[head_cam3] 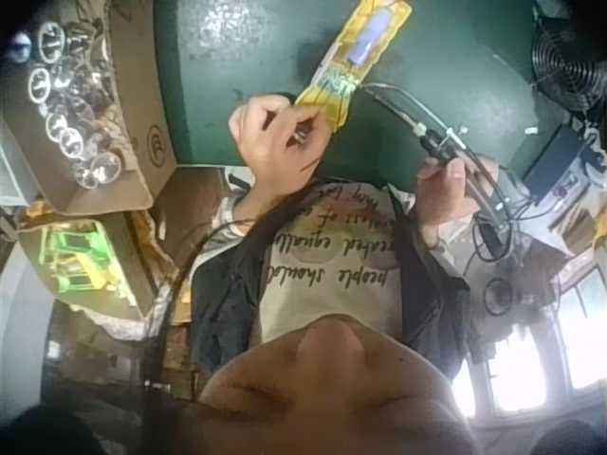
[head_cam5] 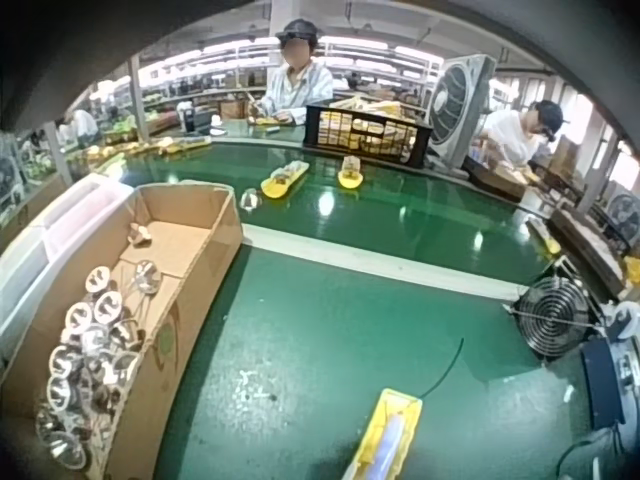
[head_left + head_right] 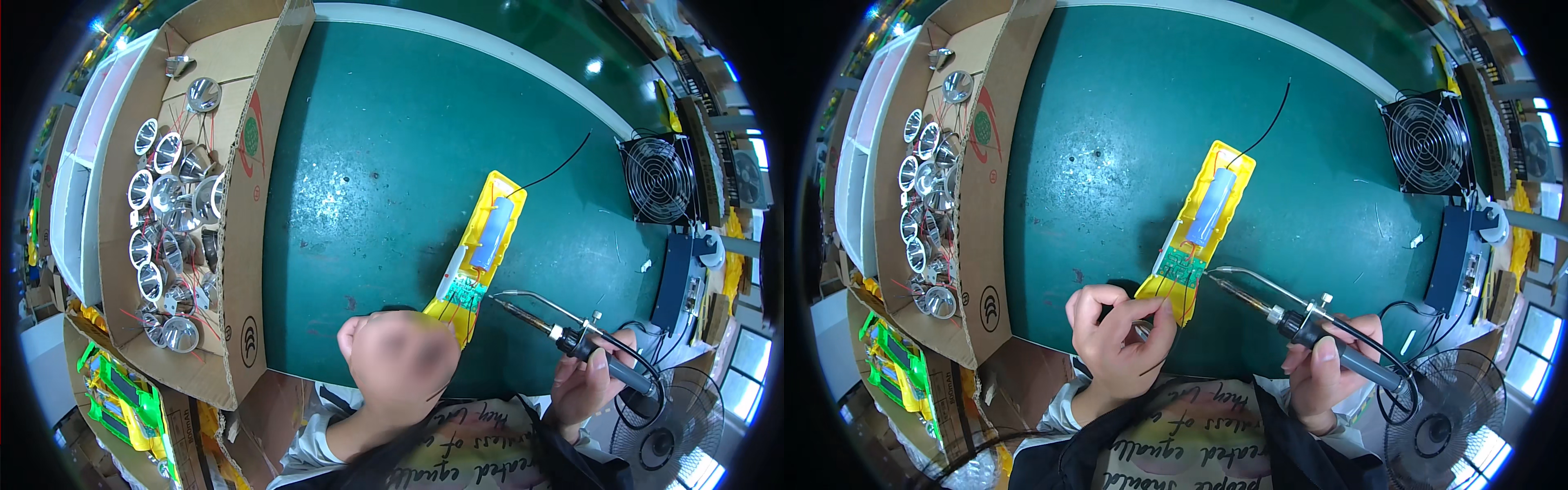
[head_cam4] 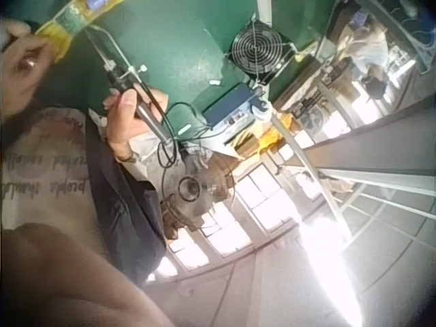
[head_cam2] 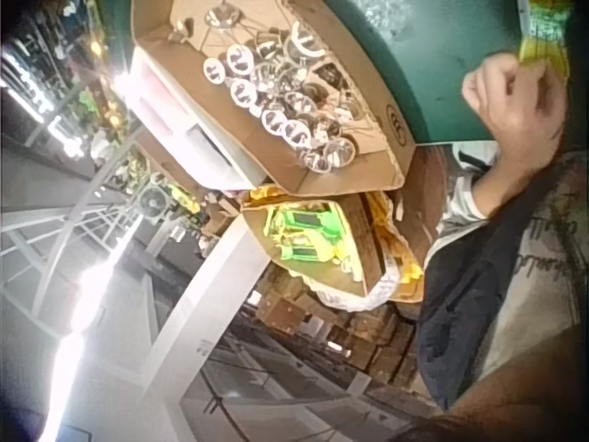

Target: The person solders wires onto flashlight circuit boards and housings using a soldering iron, connects lamp reflectors, and places the assembled flashlights onto the conveyor belt.

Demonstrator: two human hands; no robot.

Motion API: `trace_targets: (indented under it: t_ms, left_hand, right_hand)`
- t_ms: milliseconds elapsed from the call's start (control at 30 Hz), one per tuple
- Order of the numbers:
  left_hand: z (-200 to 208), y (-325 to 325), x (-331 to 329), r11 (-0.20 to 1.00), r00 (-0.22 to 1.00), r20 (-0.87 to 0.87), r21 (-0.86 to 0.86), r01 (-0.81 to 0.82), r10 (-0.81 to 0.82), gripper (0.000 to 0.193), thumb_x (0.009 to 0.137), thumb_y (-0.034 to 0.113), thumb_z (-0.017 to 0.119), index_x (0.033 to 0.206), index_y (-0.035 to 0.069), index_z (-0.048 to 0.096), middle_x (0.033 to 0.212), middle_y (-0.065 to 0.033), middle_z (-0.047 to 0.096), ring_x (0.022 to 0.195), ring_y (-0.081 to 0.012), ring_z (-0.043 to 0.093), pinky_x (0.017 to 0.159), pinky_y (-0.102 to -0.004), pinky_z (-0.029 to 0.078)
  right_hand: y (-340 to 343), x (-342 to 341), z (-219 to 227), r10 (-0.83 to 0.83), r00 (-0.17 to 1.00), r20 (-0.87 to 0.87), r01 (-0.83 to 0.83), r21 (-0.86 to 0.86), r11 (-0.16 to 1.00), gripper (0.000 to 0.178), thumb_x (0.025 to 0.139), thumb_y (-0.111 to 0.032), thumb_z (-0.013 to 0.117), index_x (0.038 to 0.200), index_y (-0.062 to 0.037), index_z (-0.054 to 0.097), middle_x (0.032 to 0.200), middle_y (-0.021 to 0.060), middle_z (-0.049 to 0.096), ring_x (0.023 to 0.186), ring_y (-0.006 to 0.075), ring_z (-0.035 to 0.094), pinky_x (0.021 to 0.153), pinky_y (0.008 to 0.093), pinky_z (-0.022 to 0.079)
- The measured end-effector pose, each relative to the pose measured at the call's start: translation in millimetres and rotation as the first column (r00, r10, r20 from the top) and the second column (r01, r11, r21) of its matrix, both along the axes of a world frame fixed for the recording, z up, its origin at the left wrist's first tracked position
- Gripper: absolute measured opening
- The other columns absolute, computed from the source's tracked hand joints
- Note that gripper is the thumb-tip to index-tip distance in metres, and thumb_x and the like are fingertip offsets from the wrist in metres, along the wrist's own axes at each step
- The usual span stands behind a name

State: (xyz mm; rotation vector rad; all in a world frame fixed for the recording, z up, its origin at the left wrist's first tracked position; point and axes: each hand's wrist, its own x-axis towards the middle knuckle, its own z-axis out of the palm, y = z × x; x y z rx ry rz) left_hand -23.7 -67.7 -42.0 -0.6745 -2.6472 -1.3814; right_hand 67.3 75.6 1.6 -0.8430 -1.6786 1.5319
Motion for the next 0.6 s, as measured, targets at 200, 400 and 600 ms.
trace_targets:
  t_ms: [200,400,600]
  left_hand:
    - [11,-8,2,0.999,0.972,0.233,0.042,0.0,-0.01,0.018,0.064,0.003,0.067,0.08,0.004,0.06,0.078,-0.0054,0.047,0.07,-0.0156,0.048,0.057,-0.0259,0.041]
    - [55,18,-28,0.941,0.967,0.164,-0.247,0.233,-0.196,0.053,0.067,0.02,0.067,0.109,-0.002,0.044,0.098,-0.0153,0.049,0.081,-0.0249,0.053,0.063,-0.0312,0.046]
    - [59,55,-45,0.735,0.934,0.23,-0.575,0.358,-0.275,0.049,0.064,0.02,0.064,0.103,-0.004,0.043,0.088,-0.0171,0.048,0.077,-0.032,0.055,0.067,-0.0387,0.048]
  right_hand:
    - [22,10,4,-0.041,0.998,-0.038,0.04,-0.013,0.999,0.026,0.077,-0.017,0.054,0.082,-0.0008,0.036,0.06,0.0076,0.046,0.038,0.0083,0.043,0.034,0.0164,0.036]
    - [82,19,4,0.025,0.991,-0.134,-0.013,0.095,0.995,0.018,0.079,-0.012,0.053,0.081,0.0,0.04,0.063,0.0051,0.042,0.038,0.009,0.043,0.035,0.0171,0.035]
    - [112,29,-2,-0.067,0.977,-0.203,0.081,0.06,0.995,0.018,0.079,-0.012,0.052,0.081,0.0,0.039,0.06,0.0046,0.042,0.037,0.008,0.041,0.035,0.0169,0.034]
